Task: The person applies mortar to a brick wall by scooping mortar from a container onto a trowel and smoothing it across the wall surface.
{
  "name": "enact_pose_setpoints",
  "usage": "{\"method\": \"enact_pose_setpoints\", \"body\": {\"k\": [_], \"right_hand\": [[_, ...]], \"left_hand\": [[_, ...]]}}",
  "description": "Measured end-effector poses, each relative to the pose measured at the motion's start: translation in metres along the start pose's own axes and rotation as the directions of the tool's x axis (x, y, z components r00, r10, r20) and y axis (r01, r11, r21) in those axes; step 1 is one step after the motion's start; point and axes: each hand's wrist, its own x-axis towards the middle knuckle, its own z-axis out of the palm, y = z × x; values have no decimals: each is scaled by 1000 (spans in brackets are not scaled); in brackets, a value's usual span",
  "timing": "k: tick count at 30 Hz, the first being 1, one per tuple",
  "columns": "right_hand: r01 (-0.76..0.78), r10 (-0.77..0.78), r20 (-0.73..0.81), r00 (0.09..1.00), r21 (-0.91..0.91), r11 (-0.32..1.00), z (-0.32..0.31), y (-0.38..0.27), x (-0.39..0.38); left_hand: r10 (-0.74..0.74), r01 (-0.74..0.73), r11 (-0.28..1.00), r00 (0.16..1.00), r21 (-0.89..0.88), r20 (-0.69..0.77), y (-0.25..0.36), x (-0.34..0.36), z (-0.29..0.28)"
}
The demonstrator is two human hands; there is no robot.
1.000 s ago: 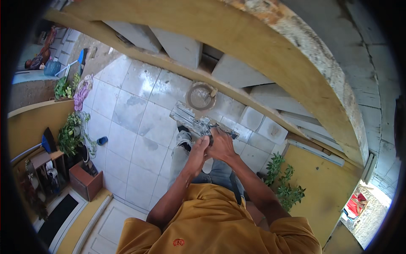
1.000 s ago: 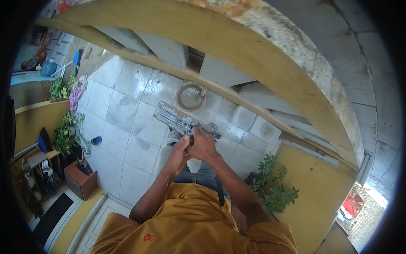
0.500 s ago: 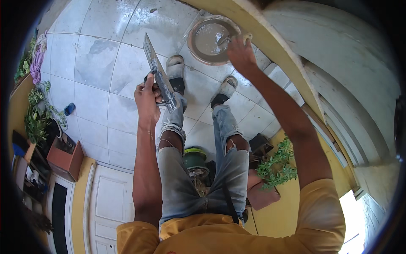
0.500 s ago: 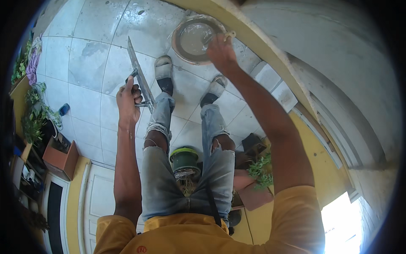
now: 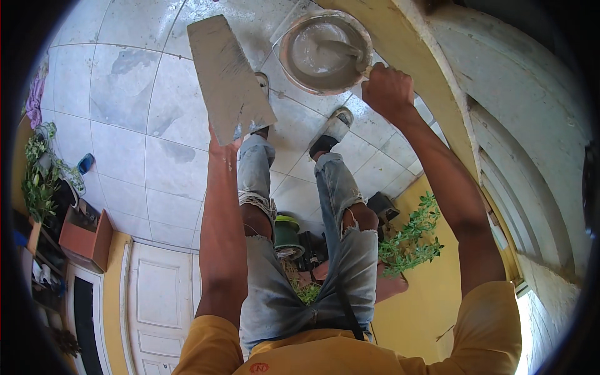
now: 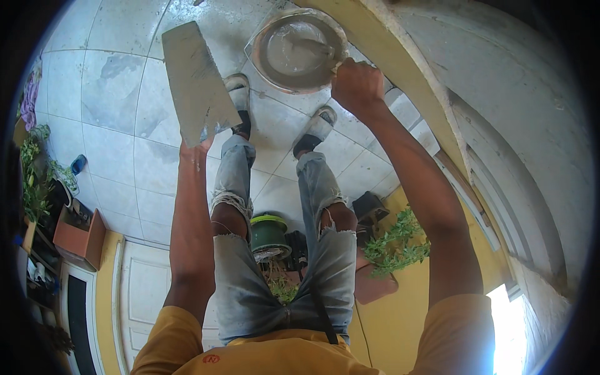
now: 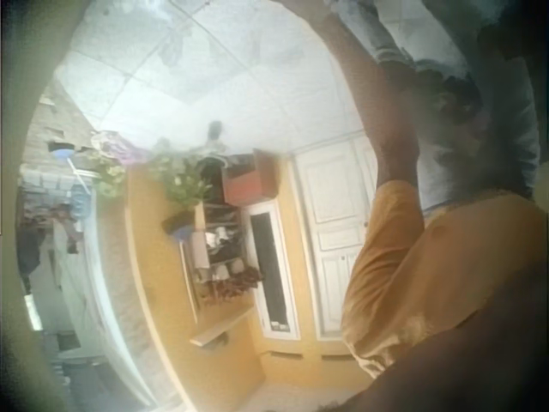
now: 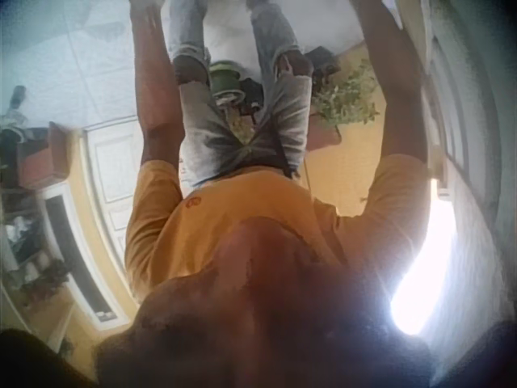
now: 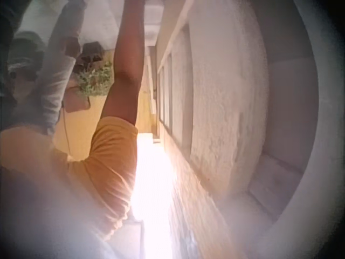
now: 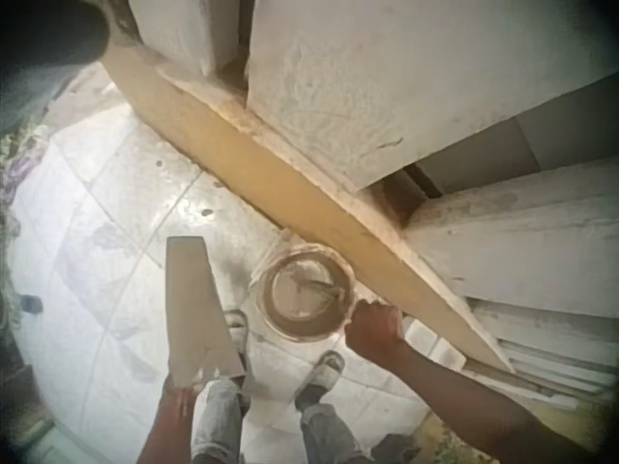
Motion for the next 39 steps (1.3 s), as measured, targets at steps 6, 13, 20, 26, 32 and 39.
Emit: {"method": "enact_pose_setpoints", "body": {"k": [6, 13, 20, 26, 32, 39], "right_hand": [[-180, 178, 47, 983, 58, 982, 33, -5, 42], [-385, 276, 374, 886, 259, 886, 68, -37, 46], [-314, 95, 365, 926, 607, 730, 108, -15, 38], [-428, -45, 441, 896, 886, 178, 121, -6, 5], [0, -125, -1, 992, 1000, -5, 124, 8, -49], [-184, 241, 153, 958, 976, 115, -24, -47, -190]], "left_hand": [[-1, 57, 988, 933, 145, -361, -52, 77, 27], [-129, 148, 988, 955, 50, -267, -51, 81, 54], [-88, 154, 976, 924, 153, -373, -54, 77, 61], [36, 26, 867, 993, 498, -115, -13, 52, 69], [84, 26, 723, 989, 691, -125, -17, 38, 95], [33, 10, 891, 996, 454, -87, -104, 29, 86]]}}
